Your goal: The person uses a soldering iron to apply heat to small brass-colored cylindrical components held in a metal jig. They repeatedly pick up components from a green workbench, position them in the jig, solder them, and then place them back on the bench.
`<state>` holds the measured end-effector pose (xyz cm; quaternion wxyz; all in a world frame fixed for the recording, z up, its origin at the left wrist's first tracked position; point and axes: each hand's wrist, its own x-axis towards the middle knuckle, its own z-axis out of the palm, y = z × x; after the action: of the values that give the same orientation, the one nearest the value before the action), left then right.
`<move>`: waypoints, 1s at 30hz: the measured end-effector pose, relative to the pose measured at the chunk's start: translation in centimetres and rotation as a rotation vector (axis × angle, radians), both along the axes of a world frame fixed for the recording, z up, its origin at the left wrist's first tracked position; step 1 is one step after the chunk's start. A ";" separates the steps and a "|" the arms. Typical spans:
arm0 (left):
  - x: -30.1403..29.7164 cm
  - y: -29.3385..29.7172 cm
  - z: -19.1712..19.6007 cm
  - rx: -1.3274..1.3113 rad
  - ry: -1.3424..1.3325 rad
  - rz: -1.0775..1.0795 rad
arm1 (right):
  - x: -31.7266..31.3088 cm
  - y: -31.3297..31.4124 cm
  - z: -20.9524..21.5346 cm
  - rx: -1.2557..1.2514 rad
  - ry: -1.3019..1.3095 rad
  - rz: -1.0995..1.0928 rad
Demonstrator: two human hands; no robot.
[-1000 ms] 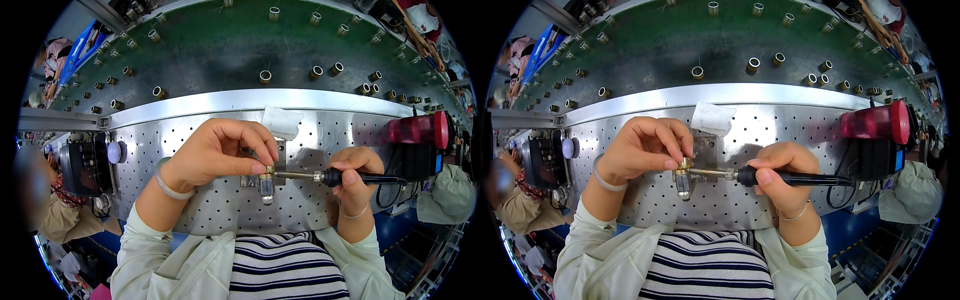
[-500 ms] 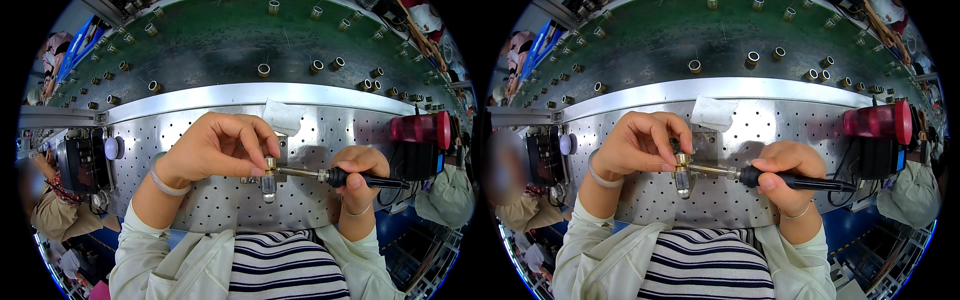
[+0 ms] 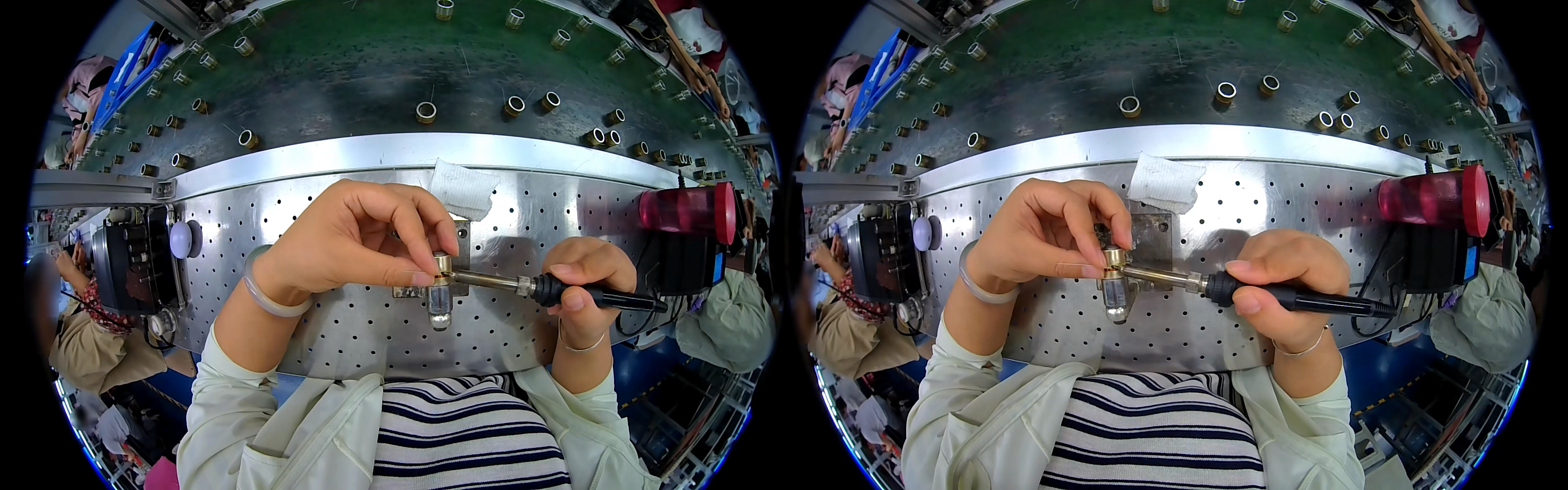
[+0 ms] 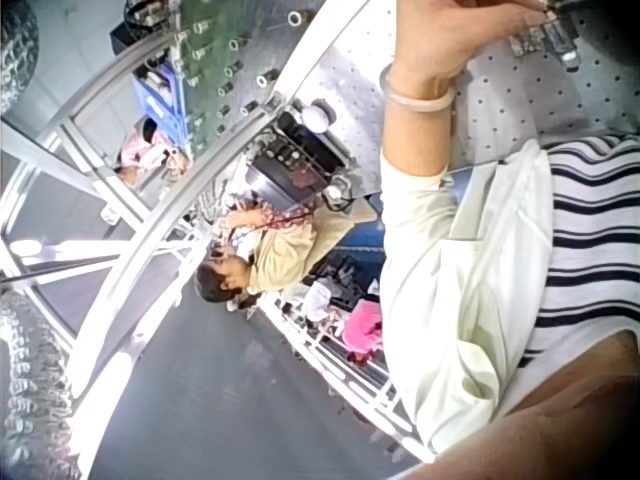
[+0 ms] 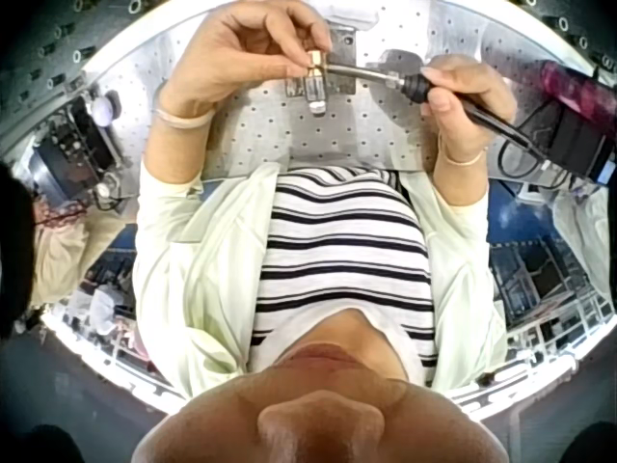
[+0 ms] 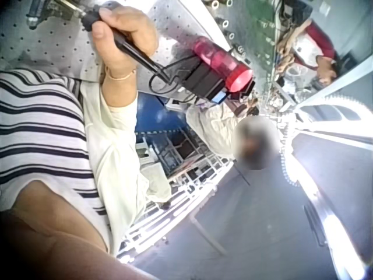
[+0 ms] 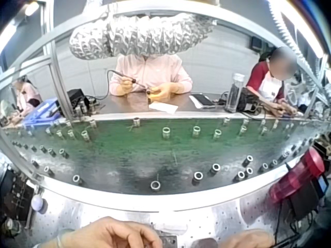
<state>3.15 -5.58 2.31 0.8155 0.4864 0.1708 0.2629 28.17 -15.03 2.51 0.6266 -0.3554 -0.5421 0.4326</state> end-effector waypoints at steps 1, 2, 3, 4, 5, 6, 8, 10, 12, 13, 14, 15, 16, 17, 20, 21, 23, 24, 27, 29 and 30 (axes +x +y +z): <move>0.0 0.0 0.0 0.000 -0.001 -0.001 | 0.0 0.0 0.0 0.009 0.000 0.007; 0.0 0.0 0.0 0.004 0.000 -0.004 | 0.0 0.0 0.0 0.019 -0.008 0.007; 0.0 0.1 0.0 0.007 0.002 -0.006 | 0.1 0.1 -0.1 0.029 -0.016 0.008; 0.0 0.1 0.0 0.012 0.003 -0.008 | 0.1 0.1 -0.2 0.039 -0.023 0.009; -0.1 0.1 0.1 0.003 0.004 -0.016 | 0.1 0.1 -0.2 0.045 -0.028 0.010; -0.1 0.2 0.2 -0.005 0.004 -0.023 | 0.1 0.2 -0.1 0.050 -0.032 0.011; -0.1 0.2 0.5 -0.058 0.018 -0.022 | 0.1 0.2 -0.1 0.059 -0.040 0.013; 0.0 0.1 1.0 -0.145 0.046 -0.001 | 0.2 0.2 -0.1 0.065 -0.043 0.017; 0.1 0.2 0.6 -0.099 0.044 -0.032 | 0.2 0.3 -0.1 0.068 -0.041 0.022; 0.1 0.2 0.5 -0.076 0.043 -0.048 | 0.2 0.4 -0.1 0.069 -0.041 0.023; 0.1 0.2 0.4 -0.075 0.053 -0.054 | 0.2 0.4 -0.1 0.069 -0.035 0.026; -0.1 0.2 0.4 -0.075 0.063 -0.060 | 0.2 0.4 -0.1 0.068 -0.030 0.030; -0.2 0.2 0.4 -0.075 0.072 -0.065 | 0.2 0.4 -0.2 0.067 -0.026 0.033; -0.2 0.2 0.4 -0.080 0.076 -0.065 | 0.2 0.4 -0.1 0.069 -0.031 0.037; -0.1 0.2 0.6 -0.090 0.095 -0.062 | 0.2 0.4 0.0 0.070 -0.044 0.045; -0.1 0.2 0.7 -0.090 0.105 -0.063 | 0.2 0.4 0.1 0.068 -0.047 0.043; 0.0 0.2 1.0 -0.099 0.115 -0.066 | 0.2 0.4 0.1 0.072 -0.057 0.035; 0.0 0.2 1.2 -0.108 0.116 -0.067 | 0.2 0.4 0.2 0.077 -0.064 0.031; 0.1 0.1 0.8 -0.103 0.094 -0.065 | 0.1 0.5 0.0 0.095 -0.050 0.023; 0.1 0.2 0.6 -0.098 0.075 -0.066 | 0.1 0.4 0.0 0.079 -0.012 0.004; 0.1 0.2 0.5 -0.102 0.067 -0.068 | 0.2 0.3 0.1 0.057 0.016 -0.014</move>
<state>3.20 -5.43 2.79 0.8414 0.4585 0.1948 0.2096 28.39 -14.74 2.61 0.6437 -0.3377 -0.5469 0.4153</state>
